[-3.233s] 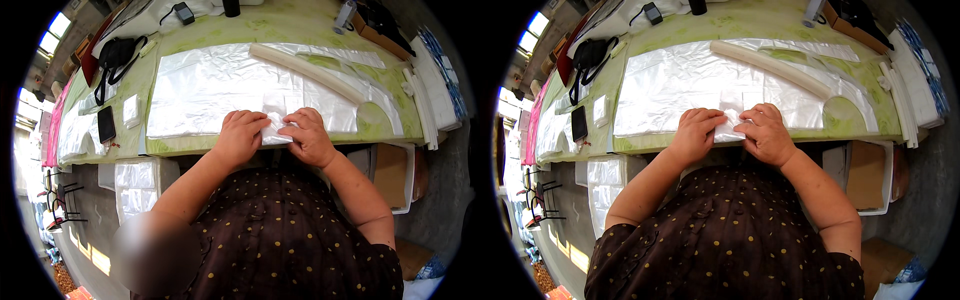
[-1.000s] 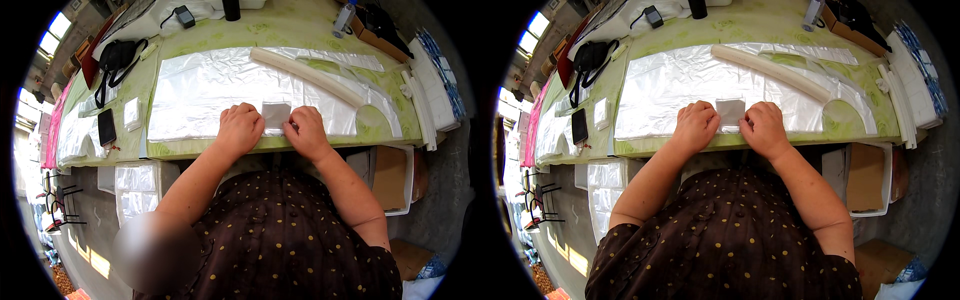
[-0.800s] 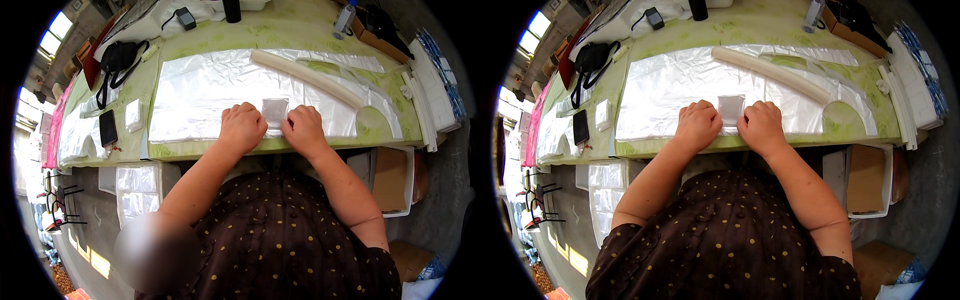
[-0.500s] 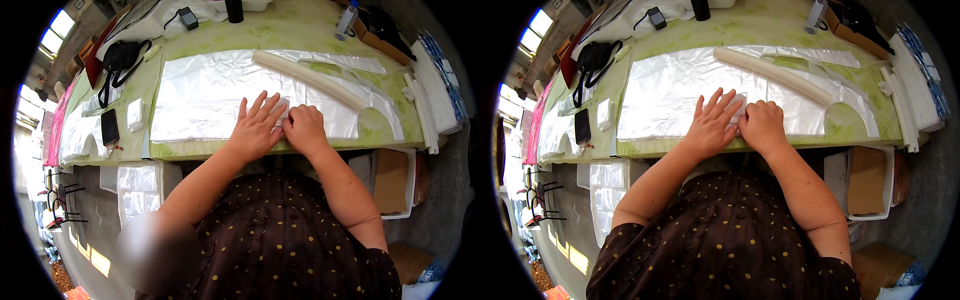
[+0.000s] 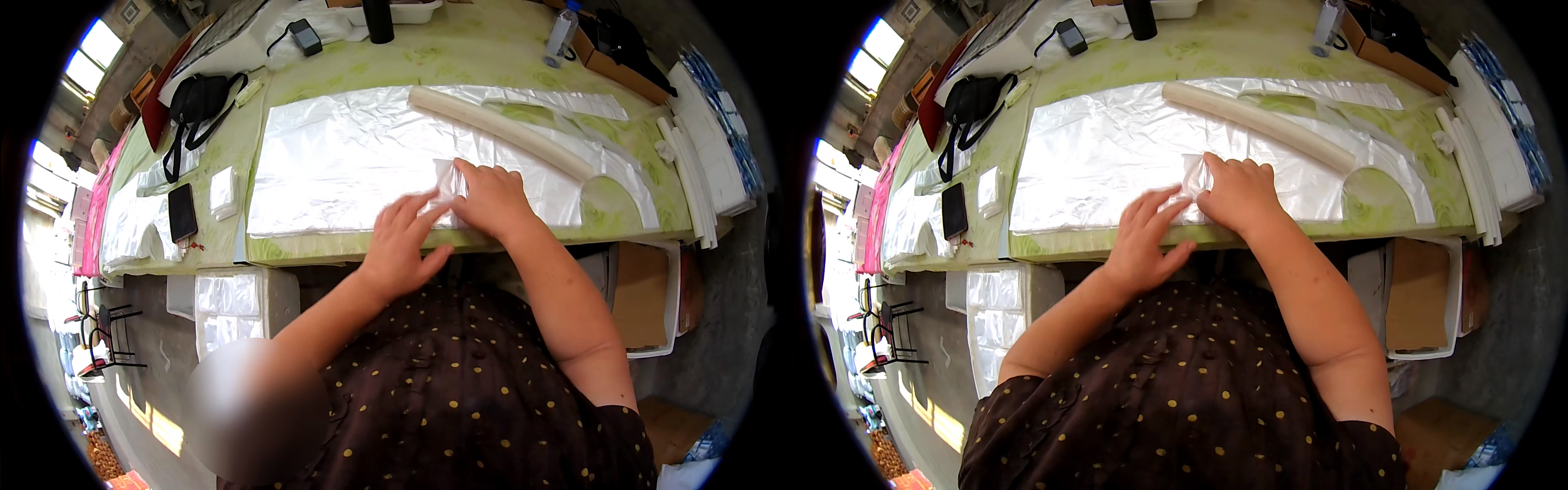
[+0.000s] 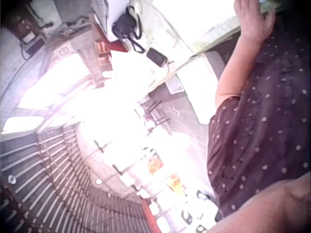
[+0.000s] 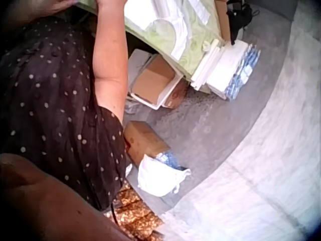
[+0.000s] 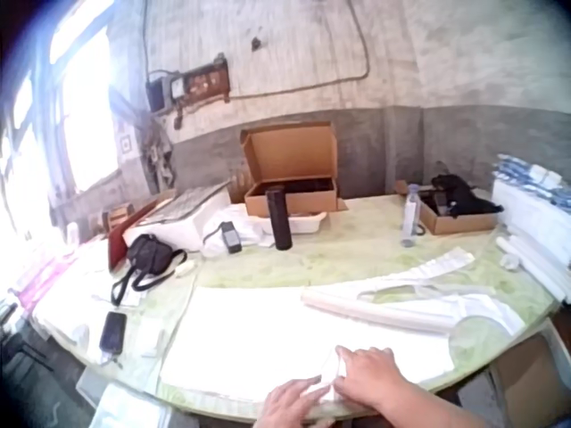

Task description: The person repeatedly unrolls a sheet of bubble wrap, folds it into a small packet, and places it on the table. The process is repeated multiple times with the same roll of bubble wrap.

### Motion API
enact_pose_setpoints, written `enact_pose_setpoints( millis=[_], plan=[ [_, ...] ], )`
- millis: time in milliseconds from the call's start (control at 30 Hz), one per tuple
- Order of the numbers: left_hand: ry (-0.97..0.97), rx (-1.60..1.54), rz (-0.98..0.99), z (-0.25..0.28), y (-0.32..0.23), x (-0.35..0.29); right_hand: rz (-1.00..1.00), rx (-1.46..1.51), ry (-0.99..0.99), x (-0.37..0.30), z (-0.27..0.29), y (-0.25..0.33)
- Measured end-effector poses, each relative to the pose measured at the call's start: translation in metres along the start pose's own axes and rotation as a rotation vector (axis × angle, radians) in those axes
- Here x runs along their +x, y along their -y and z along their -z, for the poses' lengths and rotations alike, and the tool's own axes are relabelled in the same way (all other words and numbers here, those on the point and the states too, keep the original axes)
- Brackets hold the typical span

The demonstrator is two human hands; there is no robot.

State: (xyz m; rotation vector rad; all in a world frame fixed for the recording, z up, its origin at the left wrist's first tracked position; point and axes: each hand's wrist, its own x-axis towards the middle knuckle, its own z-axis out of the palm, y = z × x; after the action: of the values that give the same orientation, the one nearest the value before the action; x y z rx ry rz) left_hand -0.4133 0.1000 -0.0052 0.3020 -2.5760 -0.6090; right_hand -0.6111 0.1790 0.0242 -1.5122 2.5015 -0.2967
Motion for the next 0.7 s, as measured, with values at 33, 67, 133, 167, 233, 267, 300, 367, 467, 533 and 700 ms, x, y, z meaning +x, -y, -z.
enact_pose_setpoints(
  millis=[33,67,133,167,233,267,300,367,467,533,700],
  plan=[
    [-0.010,-0.131,-0.038,0.000,-0.004,-0.014,-0.008,0.006,0.009,0.001,-0.001,0.000],
    [0.001,-0.333,0.056,-0.005,-0.011,-0.028,-0.002,0.004,-0.008,0.001,-0.002,-0.001],
    [0.139,-0.792,0.460,-0.016,-0.021,-0.058,0.017,0.003,-0.042,-0.002,-0.005,-0.001],
    [0.166,-0.963,0.637,-0.023,-0.018,-0.062,0.049,0.001,-0.061,-0.006,-0.005,-0.002],
    [0.215,-1.308,1.008,-0.032,-0.020,-0.060,0.114,-0.005,-0.082,-0.019,-0.011,-0.003],
    [0.191,-1.436,1.103,-0.033,-0.023,-0.054,0.192,0.002,-0.108,-0.030,-0.011,-0.002],
    [0.143,-1.526,1.170,-0.034,-0.025,-0.046,0.270,0.010,-0.125,-0.048,-0.010,0.001],
    [0.071,-1.801,1.038,-0.050,-0.014,-0.043,0.383,0.113,-0.214,-0.083,-0.021,0.008],
    [-0.040,-1.782,0.937,-0.056,-0.018,-0.045,0.439,0.342,-0.426,-0.121,-0.036,0.015],
    [-0.102,-1.712,0.933,-0.057,-0.031,-0.048,0.207,0.717,-0.289,-0.128,-0.051,0.010],
    [-0.100,-1.636,0.890,-0.054,-0.036,-0.057,-0.018,1.277,-0.088,-0.128,-0.082,0.014]
  ],
)
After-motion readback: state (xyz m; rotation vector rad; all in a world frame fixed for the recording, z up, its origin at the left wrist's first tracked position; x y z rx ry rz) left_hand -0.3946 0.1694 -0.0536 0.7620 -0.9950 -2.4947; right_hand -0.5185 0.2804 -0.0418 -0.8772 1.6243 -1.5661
